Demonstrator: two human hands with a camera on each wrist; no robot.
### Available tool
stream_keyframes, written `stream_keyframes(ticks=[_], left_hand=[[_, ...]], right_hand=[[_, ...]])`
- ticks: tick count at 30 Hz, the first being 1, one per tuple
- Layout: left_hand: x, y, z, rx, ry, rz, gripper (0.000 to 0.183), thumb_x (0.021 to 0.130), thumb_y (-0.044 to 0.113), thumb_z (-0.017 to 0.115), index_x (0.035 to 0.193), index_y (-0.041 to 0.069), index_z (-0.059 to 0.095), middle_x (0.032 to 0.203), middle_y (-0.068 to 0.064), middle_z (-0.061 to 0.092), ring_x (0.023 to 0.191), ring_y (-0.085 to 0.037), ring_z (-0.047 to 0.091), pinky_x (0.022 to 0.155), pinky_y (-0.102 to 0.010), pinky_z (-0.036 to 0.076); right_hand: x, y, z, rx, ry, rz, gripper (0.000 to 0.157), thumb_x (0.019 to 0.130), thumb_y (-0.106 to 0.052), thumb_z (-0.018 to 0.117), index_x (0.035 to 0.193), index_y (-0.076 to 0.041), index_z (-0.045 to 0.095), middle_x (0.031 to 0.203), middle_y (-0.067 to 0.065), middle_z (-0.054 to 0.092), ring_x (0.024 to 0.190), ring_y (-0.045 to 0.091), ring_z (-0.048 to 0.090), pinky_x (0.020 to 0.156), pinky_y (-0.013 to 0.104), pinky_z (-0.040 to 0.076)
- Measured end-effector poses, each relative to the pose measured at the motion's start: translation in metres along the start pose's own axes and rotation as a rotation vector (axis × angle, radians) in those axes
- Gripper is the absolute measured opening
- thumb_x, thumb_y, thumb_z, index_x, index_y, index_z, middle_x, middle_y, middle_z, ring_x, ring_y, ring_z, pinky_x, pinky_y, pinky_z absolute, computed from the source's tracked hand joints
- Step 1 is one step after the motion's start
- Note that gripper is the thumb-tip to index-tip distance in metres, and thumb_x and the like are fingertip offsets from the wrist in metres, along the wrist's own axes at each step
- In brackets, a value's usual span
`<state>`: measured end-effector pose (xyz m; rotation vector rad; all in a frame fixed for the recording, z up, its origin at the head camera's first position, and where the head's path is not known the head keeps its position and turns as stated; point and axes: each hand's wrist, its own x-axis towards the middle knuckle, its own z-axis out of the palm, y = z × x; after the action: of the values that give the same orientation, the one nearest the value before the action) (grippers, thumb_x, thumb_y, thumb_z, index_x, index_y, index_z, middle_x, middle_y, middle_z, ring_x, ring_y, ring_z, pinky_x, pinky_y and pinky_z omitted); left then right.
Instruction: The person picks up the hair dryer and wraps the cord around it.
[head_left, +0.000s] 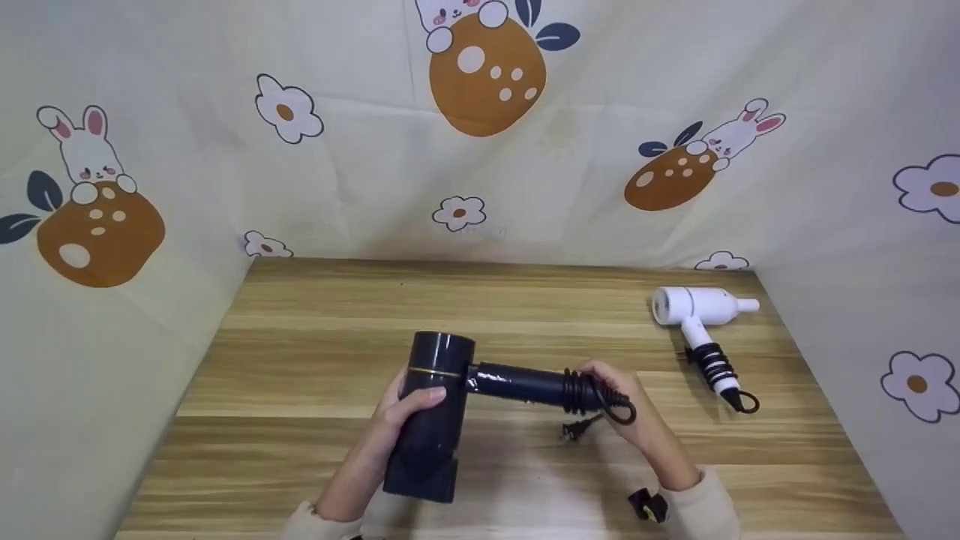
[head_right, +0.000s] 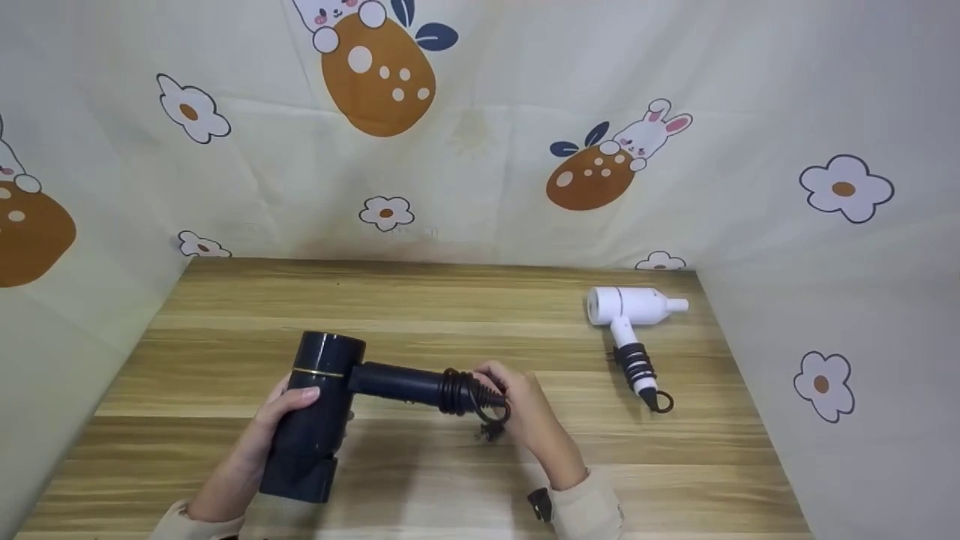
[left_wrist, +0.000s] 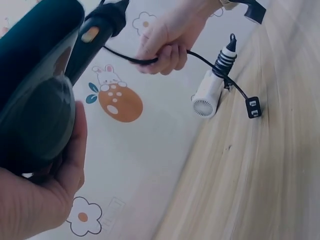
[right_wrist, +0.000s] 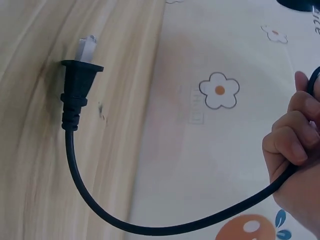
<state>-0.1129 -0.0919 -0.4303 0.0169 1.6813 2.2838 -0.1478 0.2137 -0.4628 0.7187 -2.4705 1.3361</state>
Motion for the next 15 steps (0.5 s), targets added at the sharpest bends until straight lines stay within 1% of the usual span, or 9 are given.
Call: stream_keyframes(ticks=[3,5,7,9,11,15], left_hand=[[0.001,0.000,0.002,-0.033,0.079,-0.017,0.051,0.082,0.019,0.054,0.127,0.003,0.035,0.091,-0.007,0.060,0.077,-0.020,0.062,0.070,-0.034,0.053],[0.002,0.001,0.003,-0.047,0.119,-0.023,0.048,0.083,0.021,0.054,0.125,0.004,0.037,0.091,-0.007,0.060,0.078,-0.020,0.062,0.071,-0.035,0.053],[0.003,0.001,0.003,-0.059,0.150,-0.030,0.046,0.084,0.022,0.054,0.124,0.005,0.038,0.091,-0.008,0.060,0.077,-0.021,0.062,0.071,-0.035,0.053],[0.003,0.000,0.004,-0.068,0.173,-0.033,0.046,0.085,0.023,0.053,0.124,0.005,0.038,0.090,-0.008,0.060,0.076,-0.021,0.062,0.071,-0.036,0.053],[0.004,0.000,0.004,-0.082,0.184,-0.033,0.045,0.085,0.024,0.053,0.124,0.006,0.038,0.090,-0.008,0.059,0.075,-0.022,0.062,0.070,-0.037,0.053],[0.005,0.000,0.004,-0.096,0.201,-0.017,0.045,0.086,0.024,0.053,0.124,0.006,0.038,0.089,-0.008,0.059,0.073,-0.024,0.063,0.067,-0.039,0.055]], right_hand=[[-0.003,-0.009,0.006,-0.108,-0.029,0.013,0.015,0.085,0.007,0.055,0.089,-0.005,0.063,0.076,0.002,0.064,0.070,0.002,0.053,0.062,0.024,0.050],[-0.003,-0.015,0.010,-0.171,-0.031,0.015,0.013,0.088,0.001,0.054,0.087,-0.008,0.063,0.074,-0.001,0.063,0.065,0.001,0.050,0.059,0.022,0.047],[-0.003,-0.018,0.015,-0.246,-0.021,-0.060,0.013,0.089,-0.001,0.056,0.083,-0.011,0.062,0.072,-0.003,0.063,0.061,0.001,0.050,0.057,0.020,0.046],[-0.005,-0.022,0.019,-0.301,-0.010,-0.128,0.011,0.087,-0.004,0.059,0.079,-0.012,0.060,0.067,-0.006,0.062,0.056,-0.002,0.049,0.053,0.016,0.044],[-0.007,-0.026,0.020,-0.333,-0.007,-0.190,0.011,0.085,-0.006,0.063,0.078,-0.013,0.058,0.060,-0.008,0.058,0.050,-0.005,0.045,0.048,0.011,0.040],[-0.007,-0.039,0.018,-0.386,-0.007,-0.288,0.014,0.080,-0.010,0.070,0.080,-0.013,0.057,0.057,-0.012,0.053,0.047,-0.007,0.040,0.044,0.008,0.035]])
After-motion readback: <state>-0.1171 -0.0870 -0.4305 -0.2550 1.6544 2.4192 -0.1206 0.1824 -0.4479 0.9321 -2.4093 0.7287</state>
